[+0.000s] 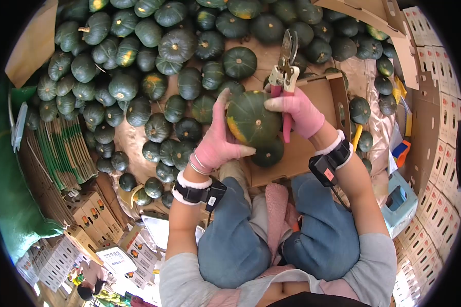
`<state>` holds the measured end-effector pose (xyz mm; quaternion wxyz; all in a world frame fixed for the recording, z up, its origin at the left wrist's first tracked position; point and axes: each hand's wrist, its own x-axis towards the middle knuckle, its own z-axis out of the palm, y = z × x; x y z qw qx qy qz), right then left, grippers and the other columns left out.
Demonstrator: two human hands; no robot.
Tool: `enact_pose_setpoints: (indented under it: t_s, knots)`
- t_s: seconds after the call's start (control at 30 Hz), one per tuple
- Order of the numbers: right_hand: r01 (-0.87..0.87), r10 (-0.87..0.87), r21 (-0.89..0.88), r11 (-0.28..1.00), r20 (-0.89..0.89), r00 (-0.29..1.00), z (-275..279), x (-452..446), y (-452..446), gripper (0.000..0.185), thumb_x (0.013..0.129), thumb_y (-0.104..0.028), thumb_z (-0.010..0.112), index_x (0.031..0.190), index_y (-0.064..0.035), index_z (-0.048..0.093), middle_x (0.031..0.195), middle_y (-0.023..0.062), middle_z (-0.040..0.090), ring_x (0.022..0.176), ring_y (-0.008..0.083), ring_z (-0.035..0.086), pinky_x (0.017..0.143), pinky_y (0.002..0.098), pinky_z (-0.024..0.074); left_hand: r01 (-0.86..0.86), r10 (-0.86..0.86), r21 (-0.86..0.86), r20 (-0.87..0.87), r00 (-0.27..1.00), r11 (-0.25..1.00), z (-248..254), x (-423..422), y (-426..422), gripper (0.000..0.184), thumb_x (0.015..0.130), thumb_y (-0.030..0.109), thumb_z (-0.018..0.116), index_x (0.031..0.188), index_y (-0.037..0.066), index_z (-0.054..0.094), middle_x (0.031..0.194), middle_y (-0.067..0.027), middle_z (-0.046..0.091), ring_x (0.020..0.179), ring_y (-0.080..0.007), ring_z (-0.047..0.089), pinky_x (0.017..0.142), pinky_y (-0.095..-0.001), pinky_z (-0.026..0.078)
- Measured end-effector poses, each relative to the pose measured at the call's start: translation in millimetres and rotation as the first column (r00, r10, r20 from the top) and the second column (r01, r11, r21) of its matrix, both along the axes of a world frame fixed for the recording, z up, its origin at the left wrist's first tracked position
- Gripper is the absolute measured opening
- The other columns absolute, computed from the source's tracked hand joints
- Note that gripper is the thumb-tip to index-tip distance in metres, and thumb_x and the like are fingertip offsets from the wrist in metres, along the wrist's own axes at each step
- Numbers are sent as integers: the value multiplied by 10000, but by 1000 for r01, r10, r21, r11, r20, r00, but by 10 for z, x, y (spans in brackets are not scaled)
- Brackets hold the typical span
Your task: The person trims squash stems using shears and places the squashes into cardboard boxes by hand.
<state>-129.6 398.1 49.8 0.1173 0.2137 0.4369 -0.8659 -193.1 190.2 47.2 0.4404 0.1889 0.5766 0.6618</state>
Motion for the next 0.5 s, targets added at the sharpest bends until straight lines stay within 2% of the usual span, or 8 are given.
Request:
enact_pose_setpoints:
  t_s: [0.07, 0.1, 0.2, 0.3, 0.4, 0.5]
  knots:
    - [17, -14, -57, 998, 57, 998, 77, 6, 66, 283, 749, -129, 645, 978, -31, 510, 866, 48, 564, 793, 151, 593, 719, 279, 497, -77, 25, 170, 291, 956, 982, -20, 97, 90, 1302, 607, 50, 838, 1439, 153, -159, 1390, -135, 331, 1277, -261, 349, 1057, -424, 317]
    - [12, -6, -60, 998, 102, 995, 201, 13, 108, 272, 753, -132, 643, 967, -29, 511, 864, 57, 567, 758, 150, 596, 670, 259, 502, -105, 25, 197, 371, 928, 975, -18, 130, 121, 1283, 590, 51, 846, 1452, 141, -100, 1402, -128, 301, 1284, -254, 341, 1060, -425, 313]
    - [30, -25, -64, 997, 72, 997, -8, 108, 180, 270, 759, -141, 639, 967, -27, 509, 880, 58, 569, 748, 152, 594, 664, 264, 505, -123, 39, 169, 428, 903, 978, 29, 128, 229, 1173, 597, 77, 847, 1455, 102, 47, 1366, -118, 359, 1256, -230, 378, 1044, -398, 340]
    - [91, -88, 49, 995, -47, 995, 61, 171, 184, 294, 759, -159, 643, 983, -23, 509, 888, 58, 567, 704, 139, 587, 536, 243, 497, -157, 117, 76, 382, 917, 985, -48, 190, 370, 980, 611, 99, 839, 1391, 53, 247, 1303, -101, 441, 1198, -207, 441, 1014, -360, 376]
    - [-33, 31, 133, 991, 18, 999, 165, 285, 357, 379, 749, -170, 652, 1061, -11, 507, 891, 54, 558, 715, 123, 572, 512, 230, 474, -125, 83, 100, 349, 933, 987, -16, 242, 425, 833, 623, 112, 830, 1305, 34, 357, 1238, -79, 502, 1135, -181, 493, 982, -331, 405]
    - [101, -70, 300, 948, -110, 991, 80, 383, 414, 485, 734, -177, 661, 1149, -1, 483, 906, 55, 555, 792, 129, 560, 623, 244, 485, -111, 82, 105, 249, 965, 988, -75, 237, 418, 812, 626, 102, 822, 1293, 41, 364, 1216, -71, 515, 1114, -177, 507, 976, -336, 412]
